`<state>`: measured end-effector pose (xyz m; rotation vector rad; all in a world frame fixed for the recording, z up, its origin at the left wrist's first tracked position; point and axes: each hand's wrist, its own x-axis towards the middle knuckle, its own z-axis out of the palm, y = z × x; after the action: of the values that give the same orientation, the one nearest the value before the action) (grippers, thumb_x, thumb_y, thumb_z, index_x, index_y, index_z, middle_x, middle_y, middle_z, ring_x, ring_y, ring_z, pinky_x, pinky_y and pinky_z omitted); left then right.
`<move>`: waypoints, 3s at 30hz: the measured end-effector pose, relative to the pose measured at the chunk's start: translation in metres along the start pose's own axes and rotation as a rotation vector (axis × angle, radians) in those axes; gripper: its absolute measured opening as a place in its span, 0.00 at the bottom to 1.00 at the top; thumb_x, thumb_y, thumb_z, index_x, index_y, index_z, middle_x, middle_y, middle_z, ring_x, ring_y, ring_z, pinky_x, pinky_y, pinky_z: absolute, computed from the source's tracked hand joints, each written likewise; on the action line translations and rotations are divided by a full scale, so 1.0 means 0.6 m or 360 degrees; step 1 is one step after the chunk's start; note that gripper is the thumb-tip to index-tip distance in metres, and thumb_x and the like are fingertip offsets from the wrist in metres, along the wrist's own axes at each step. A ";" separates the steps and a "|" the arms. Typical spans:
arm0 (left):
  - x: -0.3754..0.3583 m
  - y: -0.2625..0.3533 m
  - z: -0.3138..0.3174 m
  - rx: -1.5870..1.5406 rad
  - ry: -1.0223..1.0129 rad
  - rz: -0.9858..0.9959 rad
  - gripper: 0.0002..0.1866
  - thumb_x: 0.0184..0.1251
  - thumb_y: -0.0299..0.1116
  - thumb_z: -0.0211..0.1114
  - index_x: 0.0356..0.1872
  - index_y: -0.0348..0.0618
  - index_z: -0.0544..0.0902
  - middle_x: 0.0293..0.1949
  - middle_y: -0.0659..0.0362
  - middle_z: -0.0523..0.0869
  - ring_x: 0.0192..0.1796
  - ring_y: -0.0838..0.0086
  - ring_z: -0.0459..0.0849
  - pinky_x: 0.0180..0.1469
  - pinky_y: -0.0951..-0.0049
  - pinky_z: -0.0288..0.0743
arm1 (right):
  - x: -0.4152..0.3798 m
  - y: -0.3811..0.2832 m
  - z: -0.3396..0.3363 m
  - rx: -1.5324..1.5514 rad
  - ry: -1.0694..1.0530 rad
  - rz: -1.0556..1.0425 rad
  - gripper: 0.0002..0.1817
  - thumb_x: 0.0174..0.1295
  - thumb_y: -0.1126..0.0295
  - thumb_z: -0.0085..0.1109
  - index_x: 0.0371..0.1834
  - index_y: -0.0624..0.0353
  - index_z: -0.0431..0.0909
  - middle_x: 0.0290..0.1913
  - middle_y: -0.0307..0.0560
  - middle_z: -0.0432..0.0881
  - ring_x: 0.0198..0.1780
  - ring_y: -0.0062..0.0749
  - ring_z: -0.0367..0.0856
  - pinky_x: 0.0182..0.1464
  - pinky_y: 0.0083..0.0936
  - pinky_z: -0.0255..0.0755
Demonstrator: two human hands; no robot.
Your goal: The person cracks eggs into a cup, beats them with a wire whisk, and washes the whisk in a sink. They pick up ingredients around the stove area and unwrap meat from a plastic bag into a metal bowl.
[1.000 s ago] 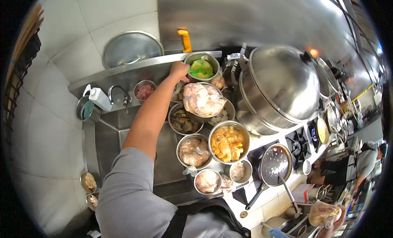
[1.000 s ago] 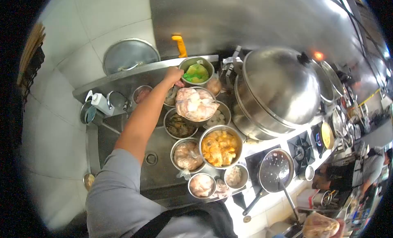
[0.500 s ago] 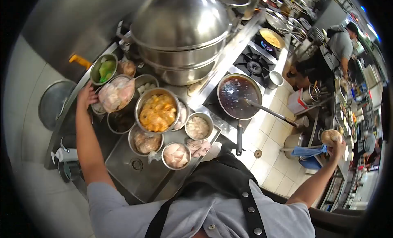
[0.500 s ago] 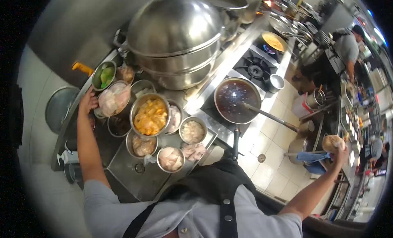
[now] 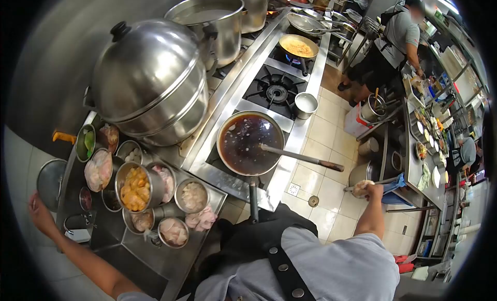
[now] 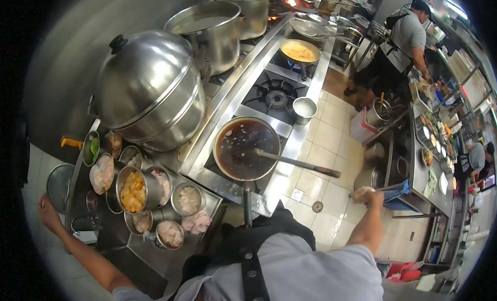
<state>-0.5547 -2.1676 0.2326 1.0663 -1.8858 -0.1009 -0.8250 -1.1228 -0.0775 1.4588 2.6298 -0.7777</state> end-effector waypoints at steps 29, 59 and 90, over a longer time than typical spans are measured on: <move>-0.641 0.814 0.107 -0.1683 -0.1499 -0.0033 0.08 0.66 0.33 0.60 0.33 0.38 0.80 0.44 0.50 0.83 0.45 0.69 0.83 0.42 0.73 0.79 | 0.194 -0.222 -0.110 0.1967 -0.0873 -0.0647 0.16 0.59 0.75 0.56 0.51 0.66 0.71 0.45 0.46 0.80 0.44 0.30 0.81 0.46 0.24 0.77; -1.464 1.553 0.215 -0.1958 -0.3497 -0.0453 0.15 0.62 0.22 0.60 0.50 0.29 0.75 0.46 0.54 0.83 0.47 0.75 0.81 0.53 0.74 0.74 | 0.489 -0.100 -0.251 0.2082 -0.1226 -0.0579 0.27 0.49 0.74 0.67 0.53 0.65 0.68 0.46 0.45 0.79 0.46 0.26 0.78 0.47 0.22 0.74; -2.244 1.761 -0.382 -0.1218 -0.4112 0.2237 0.17 0.47 0.21 0.63 0.41 0.33 0.75 0.36 0.61 0.80 0.38 0.81 0.77 0.42 0.80 0.72 | 0.718 0.825 -0.469 0.2830 0.0120 0.0206 0.23 0.62 0.56 0.61 0.55 0.57 0.70 0.44 0.40 0.79 0.42 0.21 0.78 0.43 0.20 0.72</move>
<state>-0.7977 -0.4836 -0.0626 1.1734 1.5153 0.8426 -0.6101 -0.4454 -0.1473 1.5255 1.3019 -3.3365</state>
